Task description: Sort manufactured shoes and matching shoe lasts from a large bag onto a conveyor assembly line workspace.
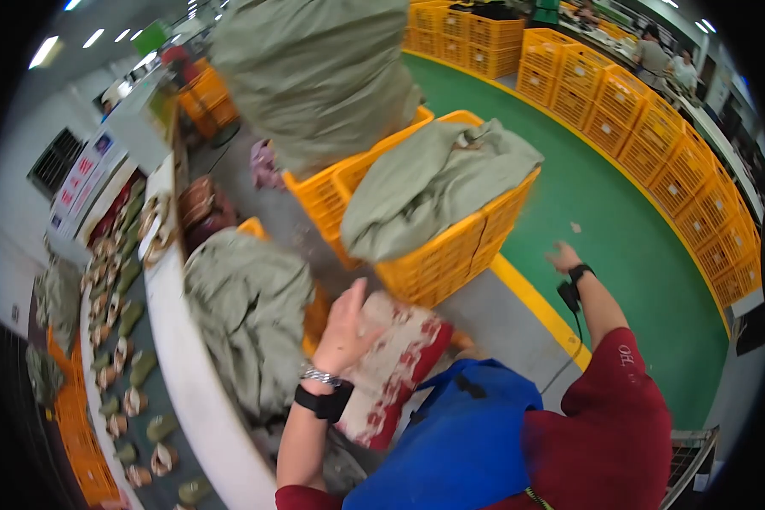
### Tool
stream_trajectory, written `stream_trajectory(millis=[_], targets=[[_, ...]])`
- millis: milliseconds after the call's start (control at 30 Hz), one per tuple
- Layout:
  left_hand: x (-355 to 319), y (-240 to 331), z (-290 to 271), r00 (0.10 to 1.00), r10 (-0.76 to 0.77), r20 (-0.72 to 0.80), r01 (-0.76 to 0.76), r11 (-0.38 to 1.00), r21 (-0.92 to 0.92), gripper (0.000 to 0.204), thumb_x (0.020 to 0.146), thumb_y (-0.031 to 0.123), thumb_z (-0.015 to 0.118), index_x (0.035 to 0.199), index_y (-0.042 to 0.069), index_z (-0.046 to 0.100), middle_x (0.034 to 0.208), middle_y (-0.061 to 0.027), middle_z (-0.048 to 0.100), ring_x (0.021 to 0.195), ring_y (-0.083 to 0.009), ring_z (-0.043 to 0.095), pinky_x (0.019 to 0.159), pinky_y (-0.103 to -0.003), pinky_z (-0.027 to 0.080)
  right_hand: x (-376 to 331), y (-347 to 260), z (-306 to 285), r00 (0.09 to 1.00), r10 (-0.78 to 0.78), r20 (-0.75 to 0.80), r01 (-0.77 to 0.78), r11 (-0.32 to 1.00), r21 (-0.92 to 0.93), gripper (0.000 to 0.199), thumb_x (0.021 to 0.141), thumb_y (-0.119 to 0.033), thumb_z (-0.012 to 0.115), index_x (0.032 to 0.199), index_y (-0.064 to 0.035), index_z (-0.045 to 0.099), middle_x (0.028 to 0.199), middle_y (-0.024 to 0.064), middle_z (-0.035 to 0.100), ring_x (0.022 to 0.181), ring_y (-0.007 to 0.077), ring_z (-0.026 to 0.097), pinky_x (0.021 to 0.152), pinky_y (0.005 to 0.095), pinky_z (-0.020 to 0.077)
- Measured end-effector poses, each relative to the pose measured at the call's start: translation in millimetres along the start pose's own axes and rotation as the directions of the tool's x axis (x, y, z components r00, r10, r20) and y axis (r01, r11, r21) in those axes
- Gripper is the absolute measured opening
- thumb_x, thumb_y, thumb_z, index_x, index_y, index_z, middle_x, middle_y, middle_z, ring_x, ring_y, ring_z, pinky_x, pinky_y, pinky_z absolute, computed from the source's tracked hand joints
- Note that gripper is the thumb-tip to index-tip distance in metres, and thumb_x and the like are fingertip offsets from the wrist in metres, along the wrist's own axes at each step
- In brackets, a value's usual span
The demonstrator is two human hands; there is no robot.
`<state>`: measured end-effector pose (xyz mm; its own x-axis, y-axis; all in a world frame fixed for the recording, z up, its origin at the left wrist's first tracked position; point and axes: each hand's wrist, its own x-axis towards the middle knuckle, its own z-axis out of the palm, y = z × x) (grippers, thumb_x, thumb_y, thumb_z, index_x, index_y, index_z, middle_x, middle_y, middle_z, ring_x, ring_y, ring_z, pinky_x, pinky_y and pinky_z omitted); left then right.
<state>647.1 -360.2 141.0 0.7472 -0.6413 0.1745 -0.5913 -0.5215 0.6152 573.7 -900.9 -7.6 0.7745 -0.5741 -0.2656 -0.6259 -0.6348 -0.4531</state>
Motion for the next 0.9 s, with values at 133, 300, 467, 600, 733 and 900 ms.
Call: stream_trajectory(millis=[133,300,467,600,733,900], targets=[[136.0,-63.5,41.1,0.961,-0.206,-0.184,0.234,0.961,0.145,0.100,0.061,0.020,0.076,0.138,0.006,0.012,0.132,-0.0266,0.029,0.121,-0.0415,0.028,0.101,-0.045,0.026,148.3,-76.2,-56.2,0.979,-0.015,-0.205,0.052,0.983,0.175,0.095,0.062,-0.051,0.071,0.133,-0.0046,0.028,0.126,0.0293,0.039,0.116,0.0384,0.041,0.097,0.0403,0.0353],[267.3,-102.3,96.2,0.813,-0.549,-0.195,0.582,0.768,0.266,0.112,0.058,0.037,0.077,0.140,0.013,0.004,0.138,-0.0245,0.018,0.124,-0.0459,0.020,0.101,-0.048,0.022,230.0,-145.7,-27.2,1.000,-0.029,-0.013,0.028,0.999,-0.030,0.106,0.057,-0.054,0.072,0.139,-0.0252,0.011,0.136,0.0265,0.022,0.119,0.0405,0.037,0.098,0.0428,0.0342],[293.5,-159.3,123.0,0.745,-0.663,-0.072,0.665,0.746,0.016,0.041,0.077,0.025,0.059,0.105,-0.005,0.052,0.094,-0.0189,0.062,0.087,-0.0320,0.060,0.076,-0.037,0.047,236.5,-156.4,24.6,0.975,-0.197,0.104,0.210,0.969,-0.131,0.045,0.064,-0.022,0.064,0.108,-0.0135,0.058,0.106,0.0182,0.057,0.097,0.0330,0.056,0.084,0.0394,0.0454],[338.6,-123.8,41.1,0.751,-0.661,0.007,0.025,0.018,-1.000,0.035,0.089,0.027,0.043,0.109,0.000,0.051,0.107,-0.0123,0.058,0.097,-0.0240,0.056,0.085,-0.037,0.046,205.2,-111.9,-17.6,0.981,-0.188,-0.051,0.180,0.772,0.610,0.023,0.066,-0.005,0.054,0.088,-0.0018,0.059,0.082,0.0085,0.063,0.079,0.0178,0.058,0.070,0.0294,0.0457],[329.9,-80.2,-40.4,0.800,-0.600,-0.016,-0.095,-0.099,-0.991,0.047,0.088,0.037,0.040,0.115,0.000,0.049,0.113,-0.0174,0.054,0.102,-0.0314,0.053,0.090,-0.042,0.044,127.0,-95.3,-56.4,0.971,-0.230,0.063,0.055,0.473,0.880,0.013,0.063,0.003,0.047,0.071,-0.0067,0.049,0.072,-0.0044,0.049,0.068,0.0050,0.044,0.058,0.0204,0.0356],[266.8,-54.1,-79.5,0.661,-0.413,-0.627,-0.019,0.826,-0.564,0.046,0.087,0.037,0.044,0.117,0.003,0.047,0.113,-0.0147,0.054,0.103,-0.0269,0.052,0.090,-0.041,0.043,46.1,-165.3,-145.2,0.875,-0.481,0.053,-0.252,-0.360,0.898,0.047,0.054,0.010,0.048,0.100,-0.0020,0.051,0.097,0.0099,0.057,0.092,0.0212,0.057,0.085,0.0310,0.0450]])
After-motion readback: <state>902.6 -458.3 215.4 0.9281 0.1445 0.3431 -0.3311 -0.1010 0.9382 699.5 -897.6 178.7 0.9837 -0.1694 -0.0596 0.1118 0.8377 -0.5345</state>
